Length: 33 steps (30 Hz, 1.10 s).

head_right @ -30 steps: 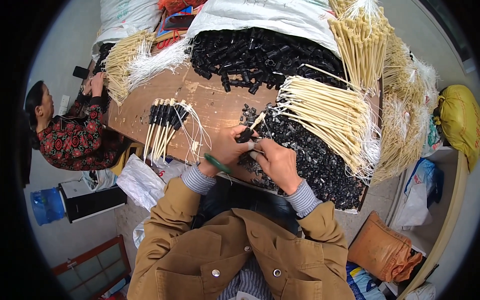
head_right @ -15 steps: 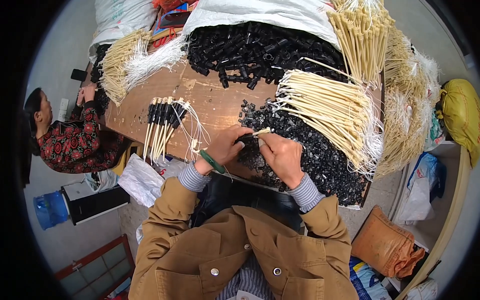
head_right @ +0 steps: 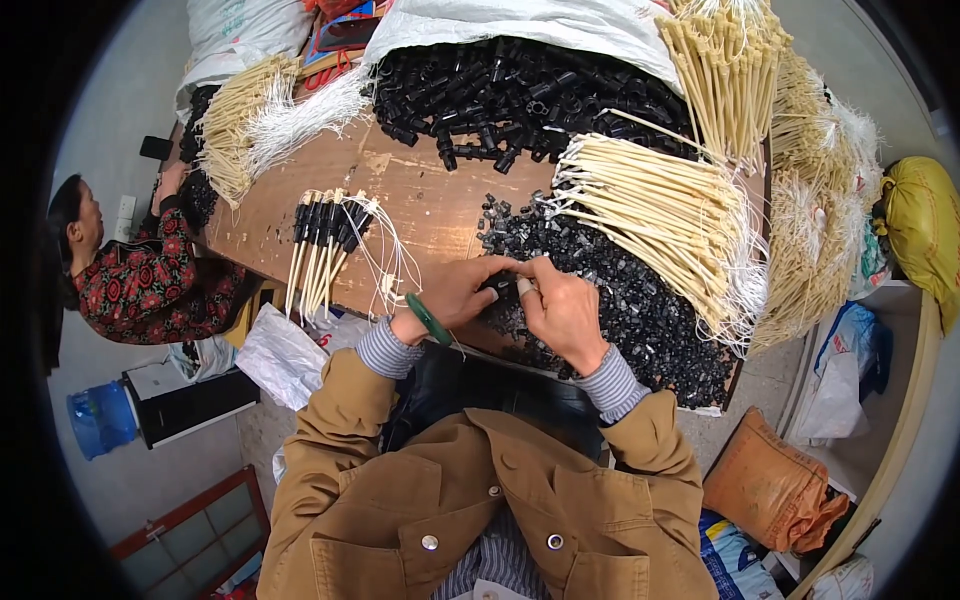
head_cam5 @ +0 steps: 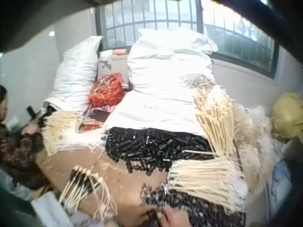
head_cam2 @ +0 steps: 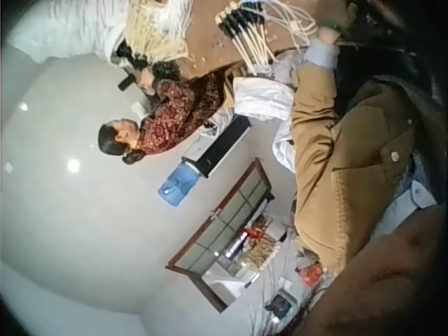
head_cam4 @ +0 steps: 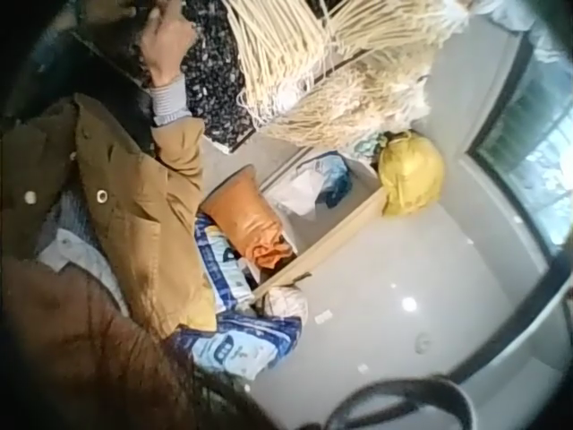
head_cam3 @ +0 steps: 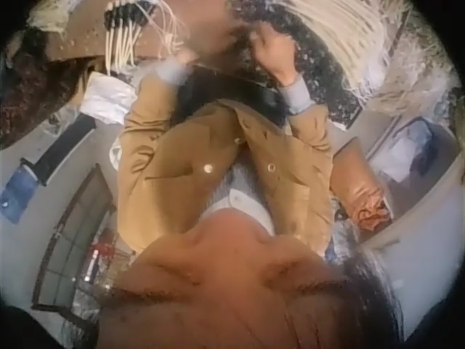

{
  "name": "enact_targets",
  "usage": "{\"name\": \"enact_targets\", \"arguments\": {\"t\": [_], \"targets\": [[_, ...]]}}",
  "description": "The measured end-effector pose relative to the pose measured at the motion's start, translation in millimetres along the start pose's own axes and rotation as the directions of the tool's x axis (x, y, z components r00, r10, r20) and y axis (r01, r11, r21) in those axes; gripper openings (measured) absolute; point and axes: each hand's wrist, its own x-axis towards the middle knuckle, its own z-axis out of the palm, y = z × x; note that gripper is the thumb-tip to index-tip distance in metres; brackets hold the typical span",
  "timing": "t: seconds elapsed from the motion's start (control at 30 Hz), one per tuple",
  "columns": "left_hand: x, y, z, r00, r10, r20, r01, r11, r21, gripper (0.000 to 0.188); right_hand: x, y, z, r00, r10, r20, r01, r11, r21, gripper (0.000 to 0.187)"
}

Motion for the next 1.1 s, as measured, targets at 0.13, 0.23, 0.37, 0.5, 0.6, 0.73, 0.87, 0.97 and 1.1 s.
{"name": "enact_targets", "arguments": {"t": [0.13, 0.23, 0.37, 0.5, 0.6, 0.73, 0.87, 0.97, 1.1], "targets": [[6.1, 24.0, -15.4, 0.987, -0.02, 0.16, 0.058, 0.97, -0.238, 0.048, -1.2, 8.0, -0.7, 0.978, -0.198, 0.059, 0.197, 0.98, 0.015, 0.014], [6.0, 25.1, -13.4, 0.997, 0.011, 0.081, 0.011, 0.963, -0.268, 0.047, -0.6, 5.5, -3.0, 0.968, -0.242, 0.068, 0.243, 0.97, 0.001, 0.014], [0.8, 18.6, -2.5, 0.942, 0.139, -0.305, -0.17, 0.982, -0.078, 0.043, 0.5, -1.9, -6.4, 0.983, -0.182, 0.037, 0.184, 0.981, -0.063, 0.014], [-4.5, 13.2, 1.8, 0.898, 0.259, -0.355, -0.244, 0.966, 0.087, 0.027, -1.6, -3.7, -4.6, 0.977, -0.206, 0.048, 0.21, 0.974, -0.089, 0.016], [-7.3, 18.0, 0.3, 0.89, 0.253, -0.38, -0.293, 0.955, -0.051, 0.022, -4.0, -3.7, -2.8, 0.979, -0.199, 0.036, 0.197, 0.979, 0.056, 0.017], [-12.7, 16.3, 0.5, 0.893, 0.241, -0.379, -0.335, 0.92, -0.202, 0.019, -5.8, -0.6, 1.2, 0.98, -0.198, 0.034, 0.186, 0.958, 0.218, 0.018], [-13.5, 3.3, 2.1, 0.924, 0.237, -0.3, -0.317, 0.914, -0.254, 0.026, -5.2, 7.1, 5.8, 0.973, -0.222, 0.058, 0.199, 0.942, 0.27, 0.017], [12.8, -2.5, -11.7, 0.859, 0.376, -0.348, -0.332, 0.926, 0.181, 0.03, -3.0, 10.2, 4.1, 0.994, -0.113, 0.001, 0.108, 0.951, 0.291, 0.014], [10.7, -47.0, -27.8, 0.9, 0.316, -0.3, -0.118, 0.839, 0.531, 0.036, -4.4, 11.0, -5.4, 0.999, 0.011, 0.03, -0.02, 0.948, 0.319, 0.013]]}}
